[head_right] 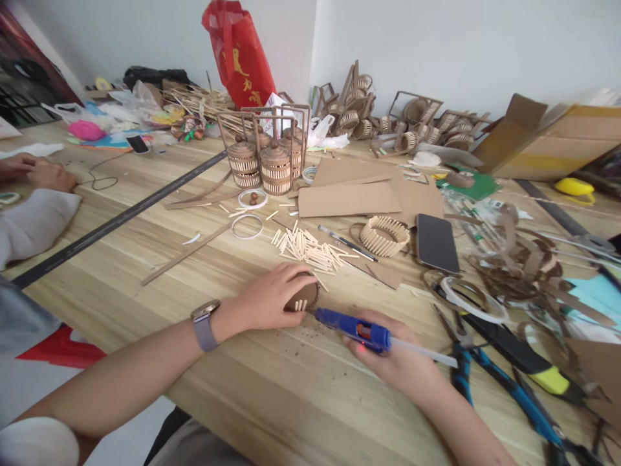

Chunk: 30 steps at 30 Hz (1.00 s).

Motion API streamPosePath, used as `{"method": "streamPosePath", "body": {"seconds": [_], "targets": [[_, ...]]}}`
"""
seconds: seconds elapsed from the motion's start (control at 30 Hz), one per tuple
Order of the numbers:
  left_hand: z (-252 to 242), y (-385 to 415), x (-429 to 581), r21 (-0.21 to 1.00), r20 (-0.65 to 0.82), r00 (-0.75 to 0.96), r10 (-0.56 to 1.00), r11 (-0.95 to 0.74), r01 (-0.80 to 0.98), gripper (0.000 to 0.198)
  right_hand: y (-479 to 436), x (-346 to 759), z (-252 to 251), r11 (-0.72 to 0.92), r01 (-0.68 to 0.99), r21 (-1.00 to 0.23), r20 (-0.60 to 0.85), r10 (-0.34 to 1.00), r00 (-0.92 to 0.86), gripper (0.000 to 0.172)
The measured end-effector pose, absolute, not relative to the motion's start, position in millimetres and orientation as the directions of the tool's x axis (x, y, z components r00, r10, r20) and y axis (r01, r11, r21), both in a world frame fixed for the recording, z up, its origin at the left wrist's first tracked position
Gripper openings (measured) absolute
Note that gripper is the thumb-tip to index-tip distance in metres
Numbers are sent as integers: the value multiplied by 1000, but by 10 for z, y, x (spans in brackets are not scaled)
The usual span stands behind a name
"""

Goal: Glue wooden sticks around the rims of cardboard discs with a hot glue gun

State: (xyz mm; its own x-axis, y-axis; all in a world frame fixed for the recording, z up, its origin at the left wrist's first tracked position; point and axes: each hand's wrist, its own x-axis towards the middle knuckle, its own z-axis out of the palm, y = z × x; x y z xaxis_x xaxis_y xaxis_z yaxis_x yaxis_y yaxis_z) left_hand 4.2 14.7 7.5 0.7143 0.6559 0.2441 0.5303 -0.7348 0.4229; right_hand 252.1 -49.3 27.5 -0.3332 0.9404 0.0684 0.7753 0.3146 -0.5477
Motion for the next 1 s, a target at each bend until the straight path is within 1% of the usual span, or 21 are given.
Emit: {"method": "streamPosePath", "body": {"seconds": [0.13, 0.3, 0.47, 0.67, 0.87, 1.0], "targets": [[90, 147, 42, 417, 239, 718, 654, -737, 532, 56, -492, 2504, 267, 336, 771, -541, 98, 936, -338, 24], [104, 148, 43, 405, 234, 720, 654, -739, 539, 56, -498, 2511, 259, 334, 783, -525, 96, 937, -335, 22], [102, 148, 47, 423, 237, 719, 654, -735, 529, 56, -494, 2506, 256, 355, 786, -506, 118, 931, -345, 23], [96, 147, 50, 430, 238, 718, 654, -734, 526, 56, -496, 2503, 249, 347, 796, -496, 104, 934, -343, 20], [73, 151, 50, 432, 253, 715, 651, -738, 519, 55, -496, 2536, 224, 347, 802, -486, 131, 936, -326, 22], [83, 153, 48, 423, 246, 718, 651, -739, 525, 55, -498, 2547, 205, 338, 814, -472, 107, 939, -328, 22]]}}
